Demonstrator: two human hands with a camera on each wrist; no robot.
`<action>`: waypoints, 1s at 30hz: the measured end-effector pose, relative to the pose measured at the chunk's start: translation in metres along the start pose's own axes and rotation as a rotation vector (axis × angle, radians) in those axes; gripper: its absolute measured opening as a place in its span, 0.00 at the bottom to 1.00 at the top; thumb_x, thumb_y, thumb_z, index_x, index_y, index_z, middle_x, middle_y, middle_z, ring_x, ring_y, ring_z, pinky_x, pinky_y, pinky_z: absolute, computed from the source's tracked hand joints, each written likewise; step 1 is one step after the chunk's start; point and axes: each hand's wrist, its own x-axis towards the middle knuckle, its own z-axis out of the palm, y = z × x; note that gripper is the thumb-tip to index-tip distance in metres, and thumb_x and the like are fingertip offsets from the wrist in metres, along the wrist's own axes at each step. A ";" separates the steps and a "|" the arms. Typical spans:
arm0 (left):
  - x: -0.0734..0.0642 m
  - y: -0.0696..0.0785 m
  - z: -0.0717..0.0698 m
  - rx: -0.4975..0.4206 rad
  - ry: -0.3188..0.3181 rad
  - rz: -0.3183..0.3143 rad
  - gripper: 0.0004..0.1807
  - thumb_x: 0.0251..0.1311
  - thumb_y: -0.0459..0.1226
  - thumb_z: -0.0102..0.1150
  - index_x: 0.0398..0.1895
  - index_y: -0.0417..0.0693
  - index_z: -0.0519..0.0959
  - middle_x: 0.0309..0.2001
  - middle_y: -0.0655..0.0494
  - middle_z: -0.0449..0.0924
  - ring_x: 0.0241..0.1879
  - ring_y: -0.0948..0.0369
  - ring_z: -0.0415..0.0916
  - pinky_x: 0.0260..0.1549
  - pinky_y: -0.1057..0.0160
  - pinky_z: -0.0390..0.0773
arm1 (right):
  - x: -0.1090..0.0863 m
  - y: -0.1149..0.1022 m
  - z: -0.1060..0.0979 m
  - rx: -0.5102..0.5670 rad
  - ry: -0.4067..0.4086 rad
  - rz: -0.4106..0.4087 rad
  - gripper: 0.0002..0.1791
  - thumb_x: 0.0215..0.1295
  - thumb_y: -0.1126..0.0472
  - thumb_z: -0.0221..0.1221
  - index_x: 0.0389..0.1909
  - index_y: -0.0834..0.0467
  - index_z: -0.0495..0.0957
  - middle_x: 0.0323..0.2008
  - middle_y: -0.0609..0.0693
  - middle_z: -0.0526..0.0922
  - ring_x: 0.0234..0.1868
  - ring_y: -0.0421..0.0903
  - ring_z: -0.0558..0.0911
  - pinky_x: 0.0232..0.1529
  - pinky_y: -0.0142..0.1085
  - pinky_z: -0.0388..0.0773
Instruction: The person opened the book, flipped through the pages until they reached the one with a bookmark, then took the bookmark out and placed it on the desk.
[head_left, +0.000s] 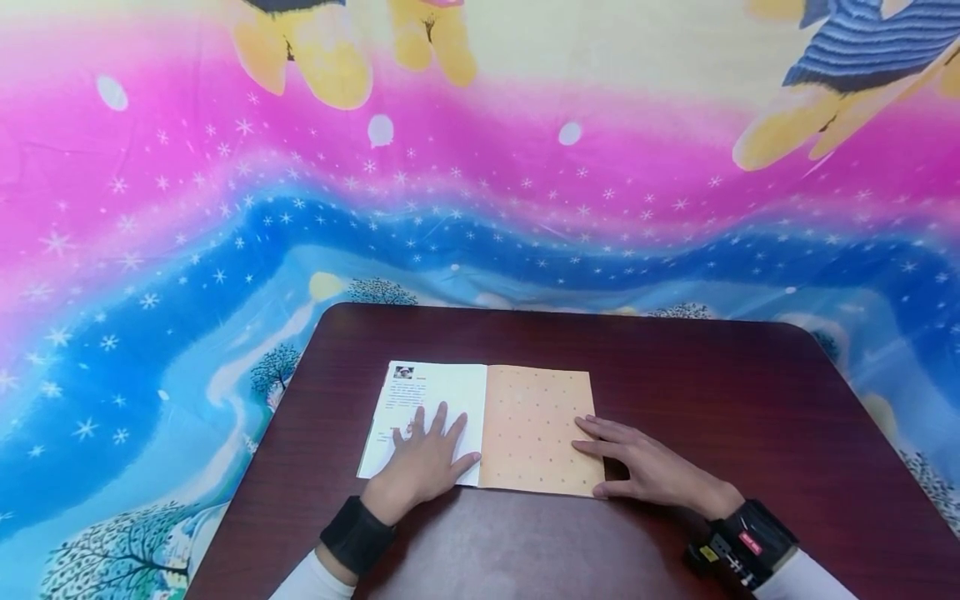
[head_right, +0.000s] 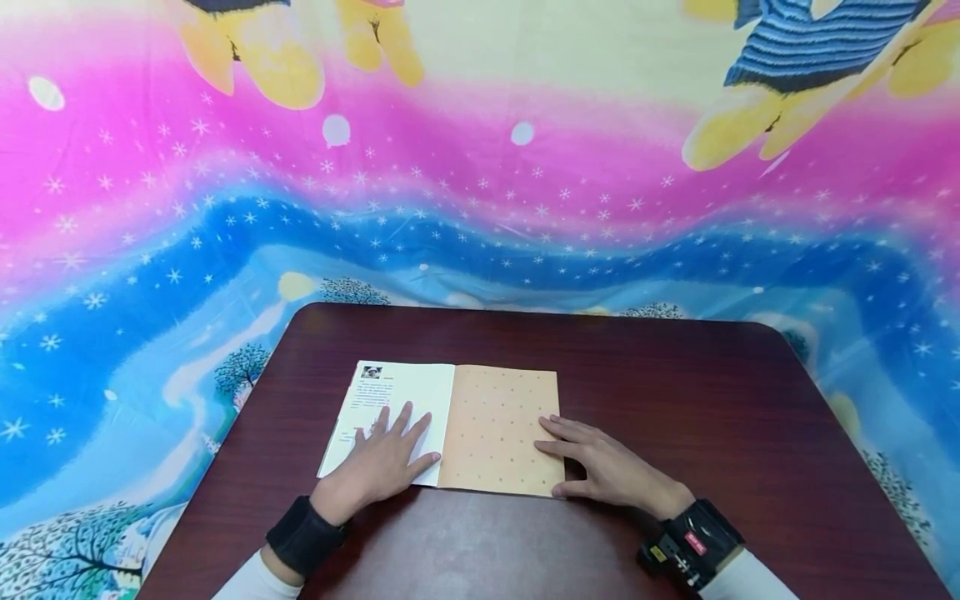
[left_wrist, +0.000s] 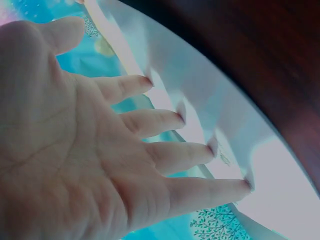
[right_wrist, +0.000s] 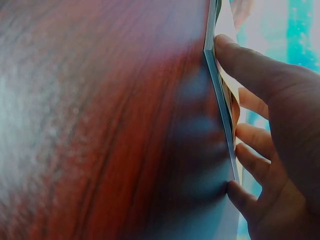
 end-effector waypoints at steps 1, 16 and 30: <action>0.001 0.001 -0.001 -0.005 -0.002 -0.001 0.41 0.74 0.63 0.52 0.82 0.52 0.65 0.83 0.39 0.56 0.80 0.31 0.51 0.64 0.19 0.60 | 0.000 0.000 0.000 -0.001 0.008 -0.007 0.39 0.66 0.38 0.70 0.75 0.49 0.75 0.80 0.53 0.65 0.79 0.58 0.66 0.68 0.59 0.72; 0.006 0.008 -0.012 -0.055 -0.073 -0.029 0.43 0.75 0.65 0.48 0.81 0.46 0.66 0.81 0.34 0.56 0.80 0.33 0.53 0.63 0.21 0.65 | 0.003 -0.001 0.005 0.014 0.044 0.051 0.38 0.67 0.37 0.68 0.73 0.51 0.77 0.78 0.52 0.69 0.77 0.56 0.69 0.68 0.59 0.73; 0.013 0.016 -0.019 -0.096 -0.078 -0.027 0.44 0.73 0.65 0.51 0.80 0.44 0.67 0.81 0.37 0.58 0.81 0.39 0.55 0.64 0.23 0.66 | 0.016 -0.003 0.003 -0.012 0.113 0.108 0.38 0.64 0.39 0.71 0.70 0.54 0.79 0.68 0.51 0.81 0.69 0.54 0.78 0.64 0.53 0.79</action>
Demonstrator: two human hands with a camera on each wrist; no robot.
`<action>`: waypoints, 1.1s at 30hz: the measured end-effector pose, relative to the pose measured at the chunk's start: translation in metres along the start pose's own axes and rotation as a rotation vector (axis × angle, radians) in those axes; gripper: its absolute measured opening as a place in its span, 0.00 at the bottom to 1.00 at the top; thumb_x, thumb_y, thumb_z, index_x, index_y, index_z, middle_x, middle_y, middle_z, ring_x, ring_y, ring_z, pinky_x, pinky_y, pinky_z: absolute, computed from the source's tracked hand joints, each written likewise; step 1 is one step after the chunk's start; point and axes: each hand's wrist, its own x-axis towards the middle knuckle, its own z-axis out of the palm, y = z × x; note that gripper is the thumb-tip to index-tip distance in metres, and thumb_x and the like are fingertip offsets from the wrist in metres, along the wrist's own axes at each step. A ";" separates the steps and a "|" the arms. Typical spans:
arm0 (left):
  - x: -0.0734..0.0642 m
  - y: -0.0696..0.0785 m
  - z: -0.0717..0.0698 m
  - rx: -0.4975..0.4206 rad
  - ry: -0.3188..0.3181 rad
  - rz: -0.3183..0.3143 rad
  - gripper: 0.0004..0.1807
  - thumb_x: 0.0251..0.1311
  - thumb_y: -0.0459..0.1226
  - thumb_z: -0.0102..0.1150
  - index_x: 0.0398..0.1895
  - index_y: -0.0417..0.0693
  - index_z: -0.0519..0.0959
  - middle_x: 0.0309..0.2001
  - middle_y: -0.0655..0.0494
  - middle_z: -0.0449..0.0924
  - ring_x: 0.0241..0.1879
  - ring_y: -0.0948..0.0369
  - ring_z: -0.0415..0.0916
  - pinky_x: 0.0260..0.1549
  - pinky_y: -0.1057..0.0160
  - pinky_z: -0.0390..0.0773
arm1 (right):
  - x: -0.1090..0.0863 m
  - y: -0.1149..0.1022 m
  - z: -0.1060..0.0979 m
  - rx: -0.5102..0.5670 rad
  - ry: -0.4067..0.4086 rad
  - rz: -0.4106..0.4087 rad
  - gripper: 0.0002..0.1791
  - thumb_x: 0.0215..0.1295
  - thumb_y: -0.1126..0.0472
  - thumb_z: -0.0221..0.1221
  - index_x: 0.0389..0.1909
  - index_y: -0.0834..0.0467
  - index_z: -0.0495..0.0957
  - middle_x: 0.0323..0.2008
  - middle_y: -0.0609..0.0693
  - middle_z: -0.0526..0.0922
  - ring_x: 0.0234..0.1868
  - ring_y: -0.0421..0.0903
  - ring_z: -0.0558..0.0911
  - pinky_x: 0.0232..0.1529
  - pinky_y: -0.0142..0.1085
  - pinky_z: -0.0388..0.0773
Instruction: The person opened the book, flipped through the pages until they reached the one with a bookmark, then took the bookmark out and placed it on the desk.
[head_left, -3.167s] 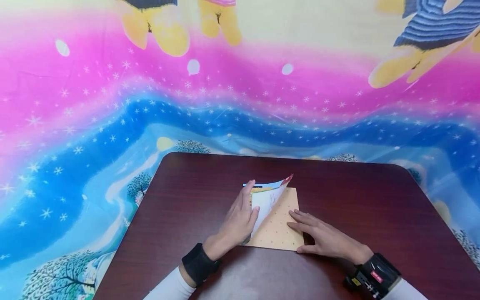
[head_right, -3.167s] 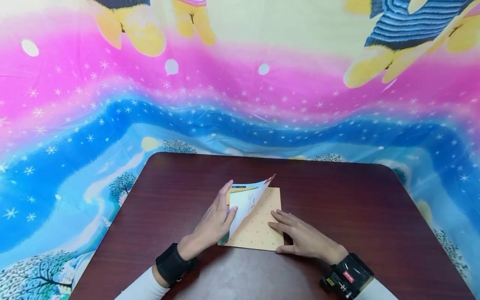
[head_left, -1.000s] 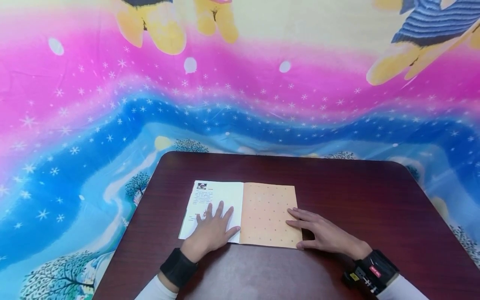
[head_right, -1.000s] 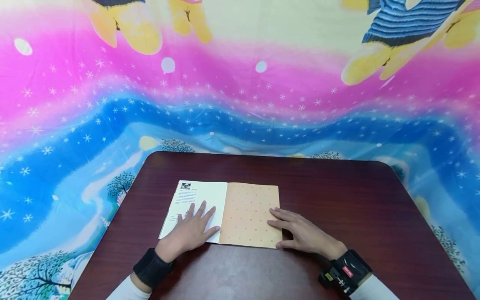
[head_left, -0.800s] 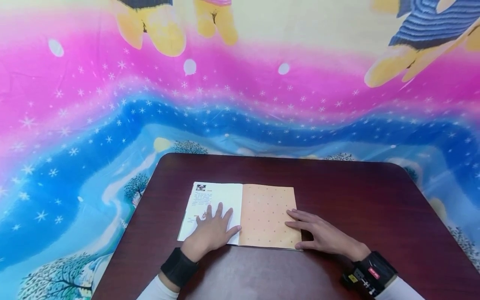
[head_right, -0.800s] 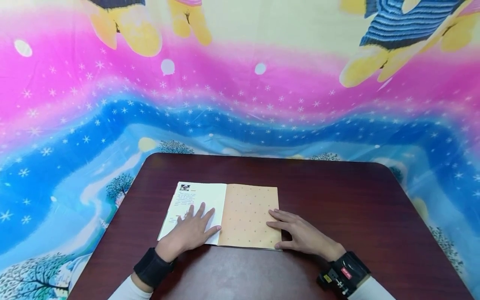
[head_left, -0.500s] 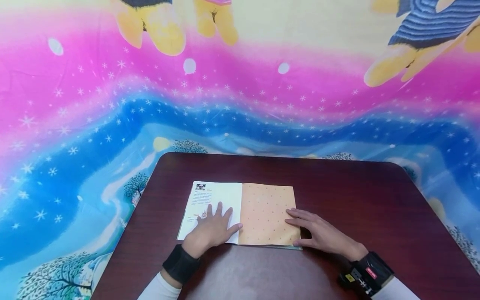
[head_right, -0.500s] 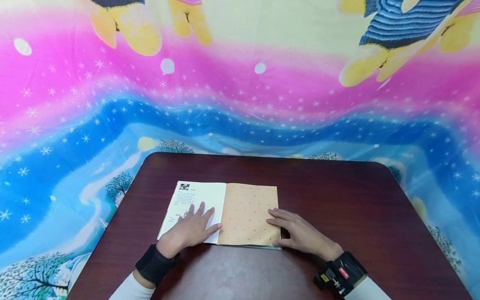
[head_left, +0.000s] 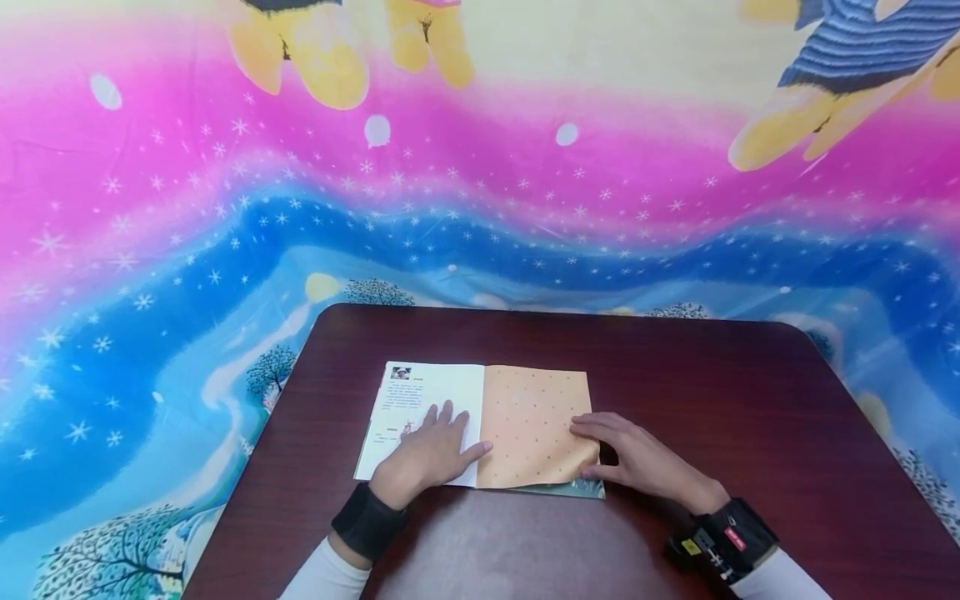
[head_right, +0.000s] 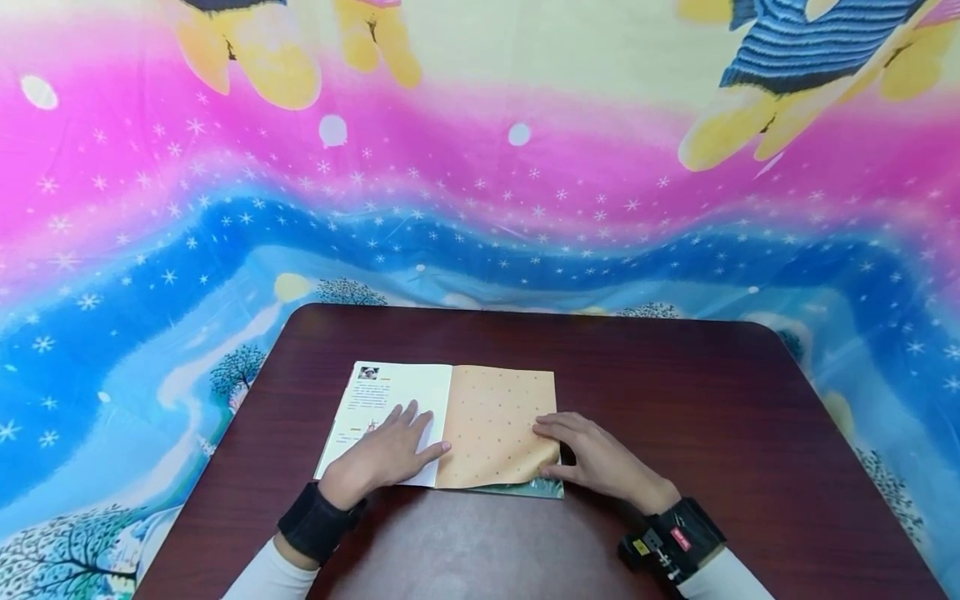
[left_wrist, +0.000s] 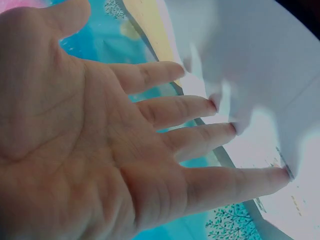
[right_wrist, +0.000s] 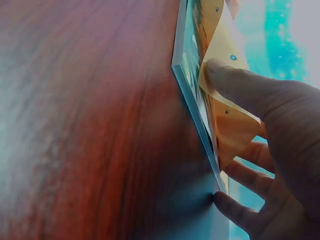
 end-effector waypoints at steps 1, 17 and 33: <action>0.001 0.000 0.000 0.000 0.001 0.003 0.44 0.73 0.65 0.52 0.80 0.45 0.67 0.81 0.37 0.59 0.81 0.39 0.55 0.64 0.22 0.65 | 0.001 0.000 0.000 0.003 0.005 0.007 0.38 0.64 0.40 0.72 0.70 0.54 0.79 0.67 0.51 0.81 0.68 0.53 0.79 0.64 0.53 0.79; 0.005 0.014 0.008 0.030 0.010 0.084 0.52 0.66 0.72 0.52 0.80 0.45 0.68 0.85 0.42 0.50 0.84 0.42 0.44 0.67 0.19 0.55 | 0.014 -0.004 0.001 0.034 0.023 0.137 0.40 0.63 0.47 0.76 0.74 0.55 0.75 0.58 0.47 0.86 0.59 0.48 0.82 0.58 0.49 0.82; 0.004 0.032 0.025 0.104 0.004 0.138 0.61 0.57 0.77 0.58 0.85 0.49 0.59 0.85 0.41 0.49 0.84 0.39 0.43 0.67 0.18 0.53 | 0.020 -0.013 0.000 -0.045 0.196 0.121 0.41 0.61 0.45 0.76 0.73 0.55 0.76 0.62 0.59 0.83 0.60 0.58 0.83 0.56 0.59 0.82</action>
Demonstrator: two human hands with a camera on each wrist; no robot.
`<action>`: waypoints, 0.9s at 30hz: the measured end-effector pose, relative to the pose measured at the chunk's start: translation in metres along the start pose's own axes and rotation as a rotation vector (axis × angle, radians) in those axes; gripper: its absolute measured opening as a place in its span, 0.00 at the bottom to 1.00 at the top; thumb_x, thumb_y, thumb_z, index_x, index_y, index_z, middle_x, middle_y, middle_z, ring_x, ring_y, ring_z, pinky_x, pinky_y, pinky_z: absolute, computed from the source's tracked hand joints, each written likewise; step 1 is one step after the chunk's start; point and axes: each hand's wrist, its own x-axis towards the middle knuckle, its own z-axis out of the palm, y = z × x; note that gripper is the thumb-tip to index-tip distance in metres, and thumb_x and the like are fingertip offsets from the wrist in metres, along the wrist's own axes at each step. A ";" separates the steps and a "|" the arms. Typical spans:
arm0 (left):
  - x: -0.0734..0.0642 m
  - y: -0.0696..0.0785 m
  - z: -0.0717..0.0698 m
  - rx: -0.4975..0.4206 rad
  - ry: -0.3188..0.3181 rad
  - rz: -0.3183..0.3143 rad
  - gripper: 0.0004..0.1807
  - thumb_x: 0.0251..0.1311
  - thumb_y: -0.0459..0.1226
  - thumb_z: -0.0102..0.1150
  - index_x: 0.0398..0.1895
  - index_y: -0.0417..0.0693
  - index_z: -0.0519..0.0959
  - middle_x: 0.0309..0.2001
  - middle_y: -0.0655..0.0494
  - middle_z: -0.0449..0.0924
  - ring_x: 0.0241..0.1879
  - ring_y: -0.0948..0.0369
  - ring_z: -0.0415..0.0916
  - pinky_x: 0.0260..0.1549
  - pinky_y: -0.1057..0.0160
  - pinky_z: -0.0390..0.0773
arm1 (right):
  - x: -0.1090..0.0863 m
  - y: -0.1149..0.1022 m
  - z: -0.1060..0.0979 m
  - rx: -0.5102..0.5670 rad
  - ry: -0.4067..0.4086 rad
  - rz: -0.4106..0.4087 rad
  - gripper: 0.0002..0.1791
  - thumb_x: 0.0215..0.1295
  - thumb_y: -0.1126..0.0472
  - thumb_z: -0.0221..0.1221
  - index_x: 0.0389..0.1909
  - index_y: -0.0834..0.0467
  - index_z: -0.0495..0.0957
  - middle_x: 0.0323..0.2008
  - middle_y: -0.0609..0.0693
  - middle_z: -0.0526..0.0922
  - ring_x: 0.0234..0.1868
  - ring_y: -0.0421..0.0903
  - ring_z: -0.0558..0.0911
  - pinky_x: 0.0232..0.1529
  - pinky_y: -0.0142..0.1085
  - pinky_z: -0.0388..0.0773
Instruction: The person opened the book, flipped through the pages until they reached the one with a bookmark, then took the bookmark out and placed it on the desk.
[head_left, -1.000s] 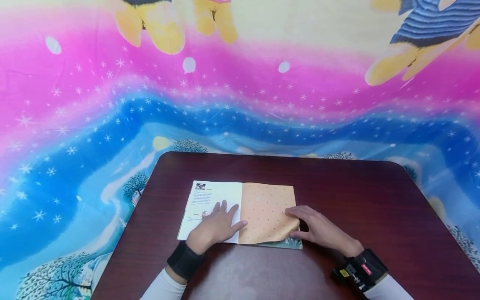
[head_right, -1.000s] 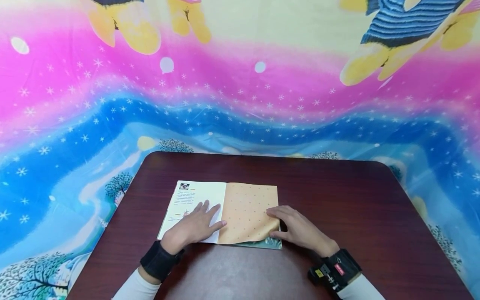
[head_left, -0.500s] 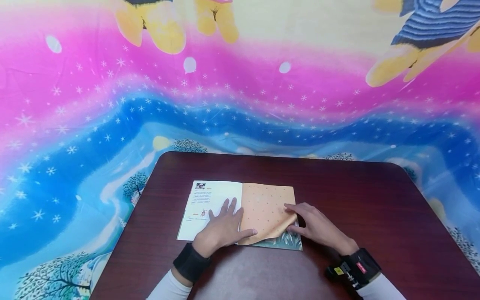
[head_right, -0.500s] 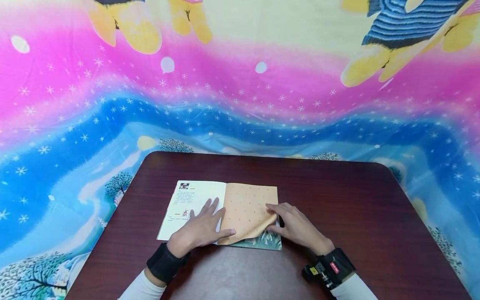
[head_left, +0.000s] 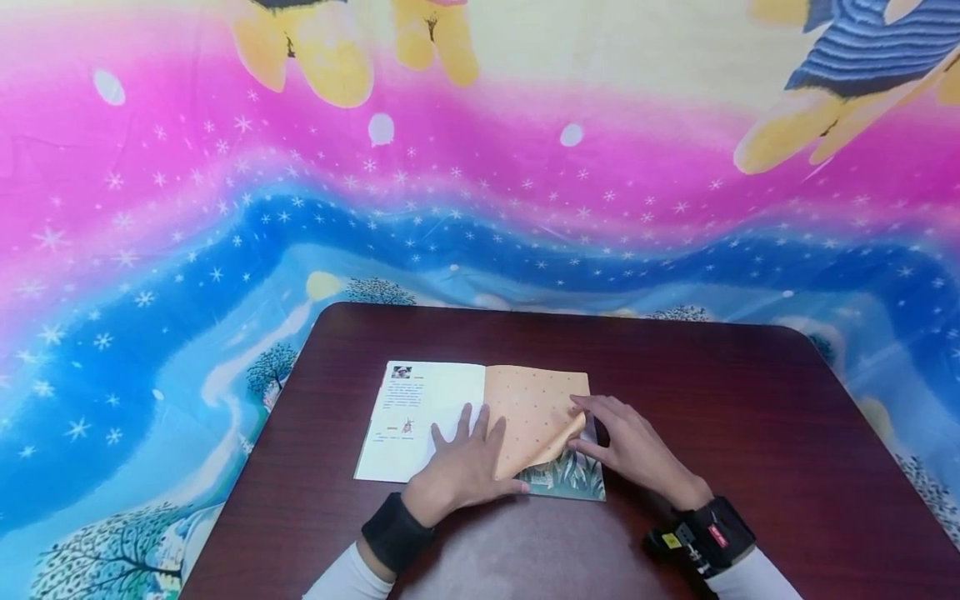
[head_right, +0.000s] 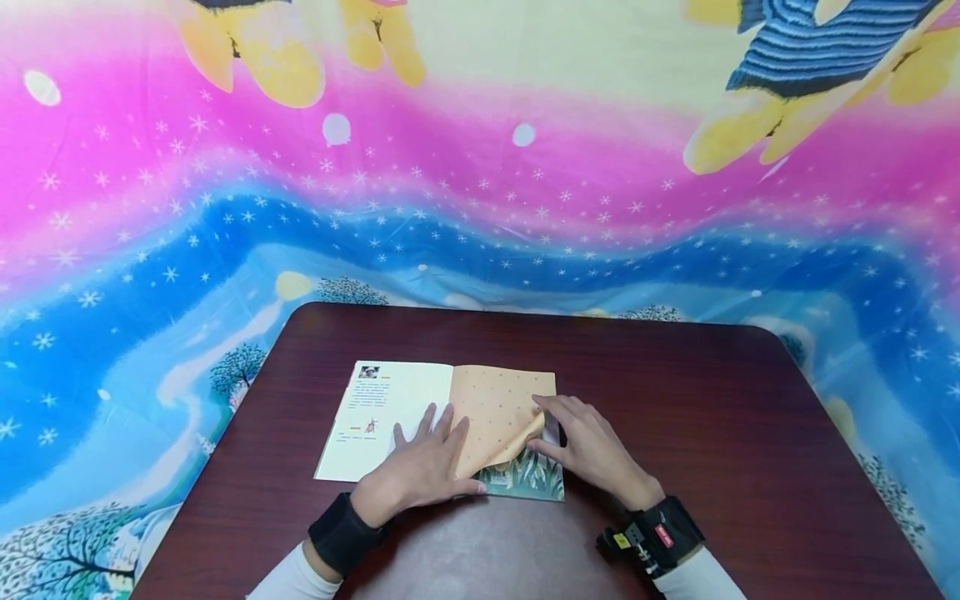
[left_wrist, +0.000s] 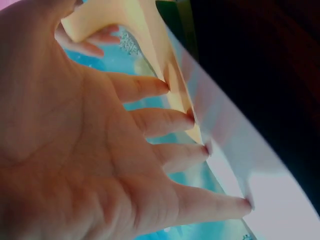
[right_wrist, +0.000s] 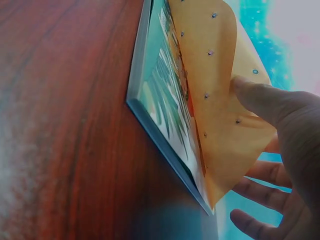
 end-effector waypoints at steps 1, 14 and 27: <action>0.000 0.001 0.001 0.005 0.000 -0.004 0.61 0.57 0.77 0.58 0.85 0.50 0.59 0.85 0.42 0.49 0.84 0.39 0.42 0.67 0.18 0.53 | 0.000 0.000 0.000 -0.004 0.009 -0.002 0.42 0.61 0.44 0.76 0.73 0.55 0.75 0.63 0.59 0.82 0.61 0.58 0.82 0.56 0.59 0.81; 0.001 0.010 0.009 0.074 0.029 -0.032 0.49 0.68 0.71 0.51 0.83 0.52 0.63 0.84 0.41 0.52 0.84 0.38 0.44 0.66 0.19 0.55 | 0.005 -0.002 0.000 0.005 0.088 -0.044 0.44 0.61 0.45 0.76 0.74 0.57 0.73 0.67 0.58 0.79 0.66 0.57 0.78 0.56 0.59 0.82; -0.001 0.006 0.004 -0.002 0.059 -0.007 0.35 0.78 0.56 0.50 0.82 0.52 0.65 0.84 0.41 0.54 0.83 0.37 0.47 0.65 0.17 0.56 | 0.008 -0.001 -0.003 0.065 0.085 0.065 0.64 0.58 0.49 0.80 0.86 0.58 0.48 0.78 0.66 0.63 0.75 0.64 0.69 0.61 0.65 0.77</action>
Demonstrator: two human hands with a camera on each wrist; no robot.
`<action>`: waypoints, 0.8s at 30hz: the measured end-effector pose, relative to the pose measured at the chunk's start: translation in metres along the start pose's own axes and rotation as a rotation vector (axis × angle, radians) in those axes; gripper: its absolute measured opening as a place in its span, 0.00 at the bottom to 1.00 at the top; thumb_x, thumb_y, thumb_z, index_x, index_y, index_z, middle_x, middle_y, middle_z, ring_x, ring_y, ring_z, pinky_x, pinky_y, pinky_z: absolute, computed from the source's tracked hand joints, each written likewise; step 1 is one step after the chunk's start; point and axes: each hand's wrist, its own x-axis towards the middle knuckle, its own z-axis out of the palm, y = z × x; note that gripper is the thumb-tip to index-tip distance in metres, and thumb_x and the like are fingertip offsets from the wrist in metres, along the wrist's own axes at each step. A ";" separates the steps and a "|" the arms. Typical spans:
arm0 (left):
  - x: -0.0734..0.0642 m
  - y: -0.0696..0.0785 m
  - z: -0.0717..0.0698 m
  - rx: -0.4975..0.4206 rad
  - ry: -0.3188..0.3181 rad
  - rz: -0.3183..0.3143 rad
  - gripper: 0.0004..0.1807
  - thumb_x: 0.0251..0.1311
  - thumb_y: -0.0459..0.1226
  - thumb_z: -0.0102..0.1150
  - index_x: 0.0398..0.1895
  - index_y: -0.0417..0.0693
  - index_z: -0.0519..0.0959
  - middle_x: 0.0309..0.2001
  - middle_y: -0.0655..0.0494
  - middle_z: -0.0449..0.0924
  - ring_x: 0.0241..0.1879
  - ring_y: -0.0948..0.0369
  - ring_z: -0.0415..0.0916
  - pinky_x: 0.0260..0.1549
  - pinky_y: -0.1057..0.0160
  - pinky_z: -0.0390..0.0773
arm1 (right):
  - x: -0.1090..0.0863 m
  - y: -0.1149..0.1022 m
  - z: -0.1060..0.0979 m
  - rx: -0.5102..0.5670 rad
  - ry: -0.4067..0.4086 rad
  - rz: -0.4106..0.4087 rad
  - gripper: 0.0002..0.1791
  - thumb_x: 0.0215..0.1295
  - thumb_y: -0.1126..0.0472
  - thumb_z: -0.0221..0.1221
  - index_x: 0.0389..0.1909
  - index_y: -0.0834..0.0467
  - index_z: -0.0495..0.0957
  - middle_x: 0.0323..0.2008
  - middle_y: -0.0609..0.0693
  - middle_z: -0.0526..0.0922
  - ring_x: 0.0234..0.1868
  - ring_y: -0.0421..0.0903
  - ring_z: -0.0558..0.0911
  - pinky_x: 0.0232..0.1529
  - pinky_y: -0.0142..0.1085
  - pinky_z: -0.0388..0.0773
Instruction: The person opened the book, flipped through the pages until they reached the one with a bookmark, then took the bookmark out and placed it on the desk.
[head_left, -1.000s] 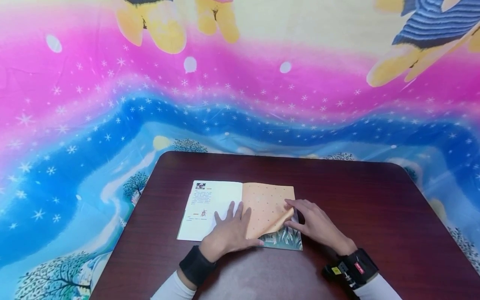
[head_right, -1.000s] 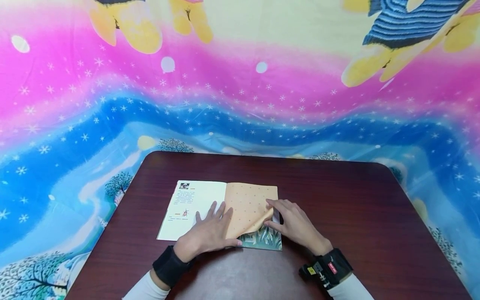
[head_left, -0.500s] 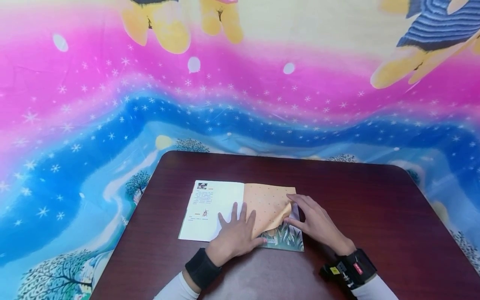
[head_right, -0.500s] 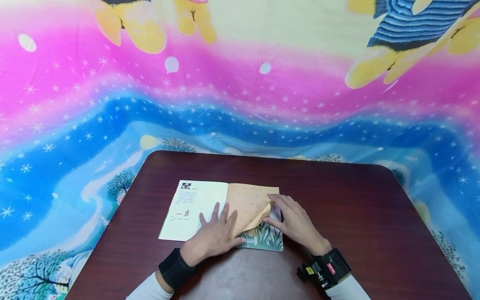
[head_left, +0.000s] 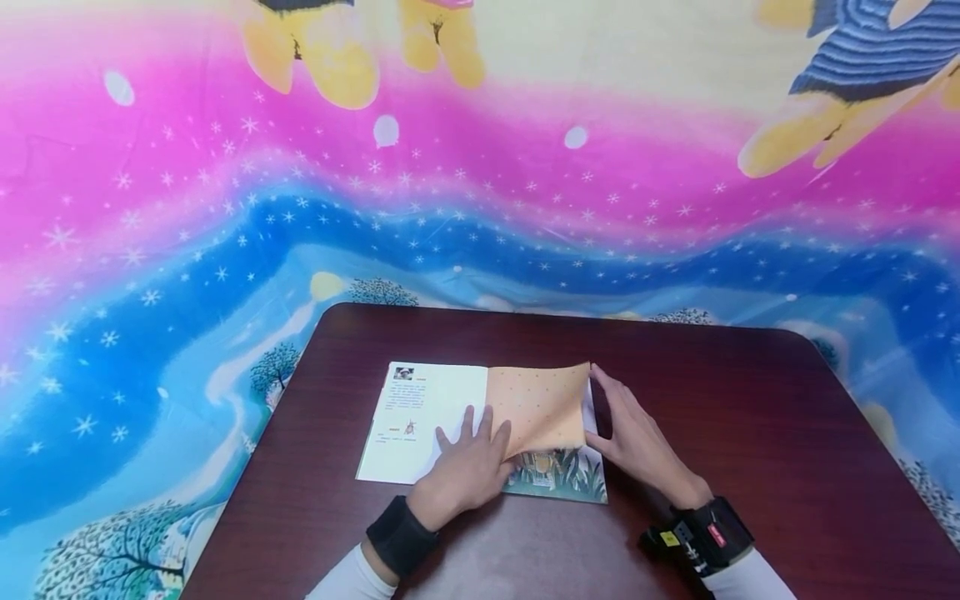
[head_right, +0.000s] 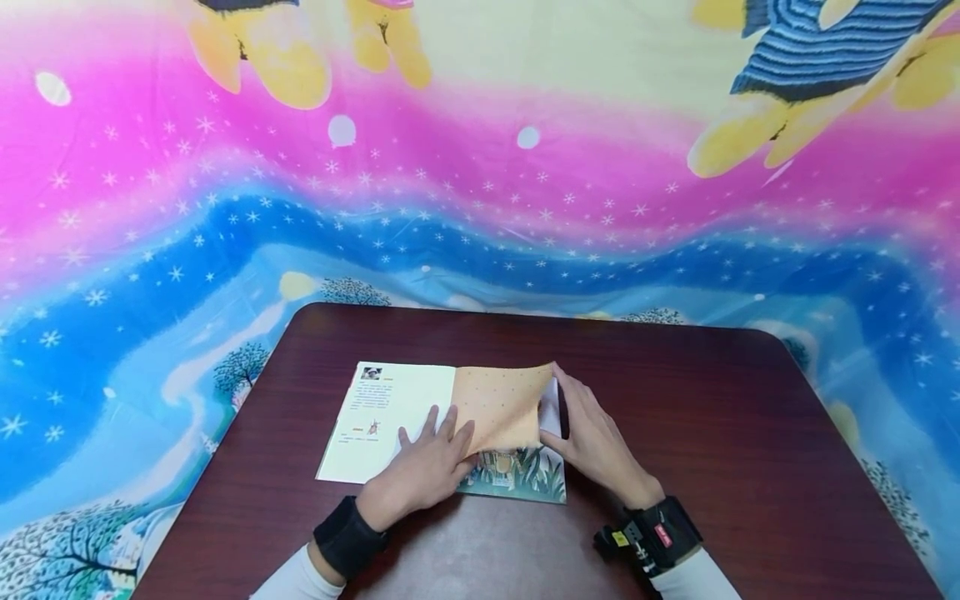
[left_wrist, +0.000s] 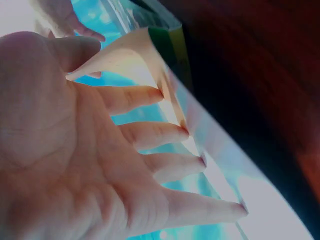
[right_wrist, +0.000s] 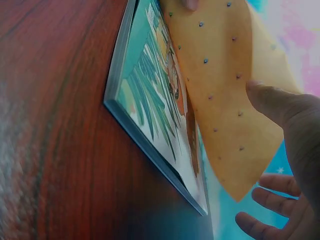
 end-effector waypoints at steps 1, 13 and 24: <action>0.000 -0.001 -0.001 -0.020 -0.004 -0.001 0.35 0.79 0.56 0.48 0.82 0.53 0.65 0.84 0.42 0.53 0.83 0.37 0.46 0.65 0.17 0.55 | 0.000 0.000 0.000 0.006 -0.001 0.004 0.65 0.57 0.49 0.80 0.86 0.57 0.46 0.79 0.66 0.63 0.75 0.65 0.68 0.62 0.65 0.77; 0.000 -0.010 -0.014 -0.151 -0.042 0.029 0.36 0.78 0.56 0.48 0.84 0.54 0.62 0.85 0.46 0.53 0.83 0.39 0.46 0.68 0.18 0.53 | -0.006 0.004 0.001 0.035 -0.085 0.067 0.64 0.60 0.45 0.77 0.86 0.56 0.47 0.80 0.66 0.61 0.77 0.66 0.66 0.66 0.67 0.72; -0.003 -0.021 -0.030 -0.241 0.071 0.043 0.40 0.77 0.55 0.51 0.86 0.51 0.57 0.84 0.44 0.54 0.82 0.37 0.48 0.66 0.19 0.59 | -0.006 0.005 -0.001 0.030 -0.116 0.068 0.62 0.60 0.43 0.77 0.86 0.55 0.50 0.80 0.64 0.62 0.77 0.64 0.66 0.67 0.66 0.71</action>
